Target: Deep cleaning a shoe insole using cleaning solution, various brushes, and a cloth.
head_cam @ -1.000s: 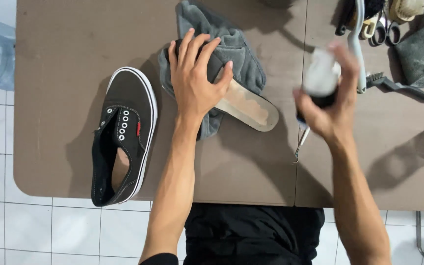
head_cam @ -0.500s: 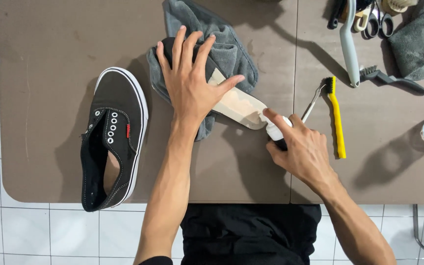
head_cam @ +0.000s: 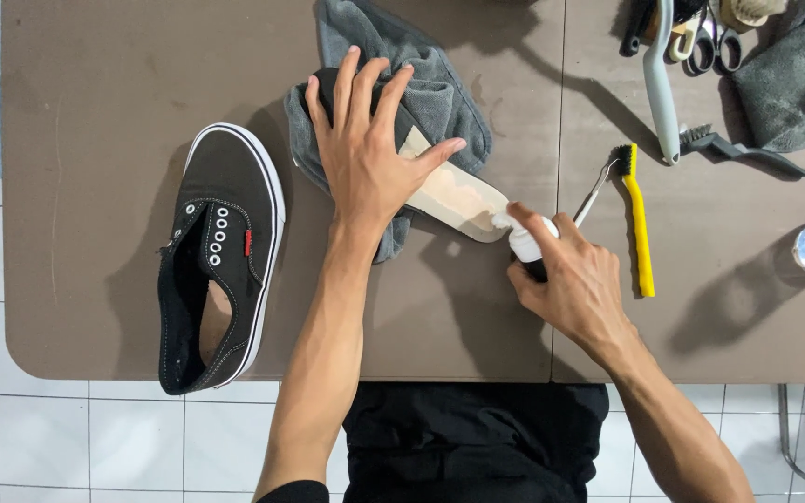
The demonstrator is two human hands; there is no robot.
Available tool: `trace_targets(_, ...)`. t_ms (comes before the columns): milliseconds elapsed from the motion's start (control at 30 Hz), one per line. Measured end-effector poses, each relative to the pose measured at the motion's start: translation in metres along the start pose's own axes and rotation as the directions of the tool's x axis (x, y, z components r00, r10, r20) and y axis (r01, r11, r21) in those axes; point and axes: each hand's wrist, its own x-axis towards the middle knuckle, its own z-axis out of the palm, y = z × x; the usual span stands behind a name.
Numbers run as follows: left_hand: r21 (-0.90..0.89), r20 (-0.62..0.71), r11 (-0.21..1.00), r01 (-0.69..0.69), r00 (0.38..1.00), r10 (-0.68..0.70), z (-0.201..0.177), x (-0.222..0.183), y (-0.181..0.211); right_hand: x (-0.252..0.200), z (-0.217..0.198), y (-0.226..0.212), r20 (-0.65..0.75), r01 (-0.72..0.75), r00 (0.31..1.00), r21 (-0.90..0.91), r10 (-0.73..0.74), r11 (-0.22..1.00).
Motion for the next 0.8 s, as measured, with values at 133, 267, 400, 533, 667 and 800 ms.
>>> trace_targets(133, 0.025, 0.015, 1.000, -0.009, 1.000, 0.009, 0.000, 0.001, 0.001, -0.005, -0.023, 0.007, -0.126, -0.044, 0.986, 0.426, 0.107, 0.904)
trace_targets(267, 0.036, 0.062, 0.998, -0.050, 0.997, 0.048, 0.000, 0.002, 0.008, 0.017, -0.046, 0.025, -0.480, 0.244, 0.875, 0.559, 0.069, 0.792)
trace_targets(400, -0.047, 0.066, 0.991, -0.122, 0.990, 0.124, -0.013, 0.005, 0.025, 0.074, -0.042, 0.043, -0.422, 0.244, 0.892, 0.751, 0.161, 0.614)
trace_targets(533, -0.216, 0.123, 0.943, -0.253, 0.951, 0.283, -0.031, 0.010, 0.041, 0.130, 0.003, 0.062, -0.604, 0.409, 0.791, 0.640, 0.098, 0.651)
trace_targets(667, -0.328, 0.410, 0.926, -0.189, 0.854, 0.320, -0.048, 0.007, 0.053, 0.127, -0.004, 0.037, -0.636, 0.379, 0.762, 0.592, 0.123, 0.712)
trace_targets(800, -0.270, 0.600, 0.952, -0.146, 0.747, 0.285, -0.034, -0.008, 0.037, 0.104, -0.020, 0.047, -0.616, 0.405, 0.788, 0.502, -0.014, 0.764)
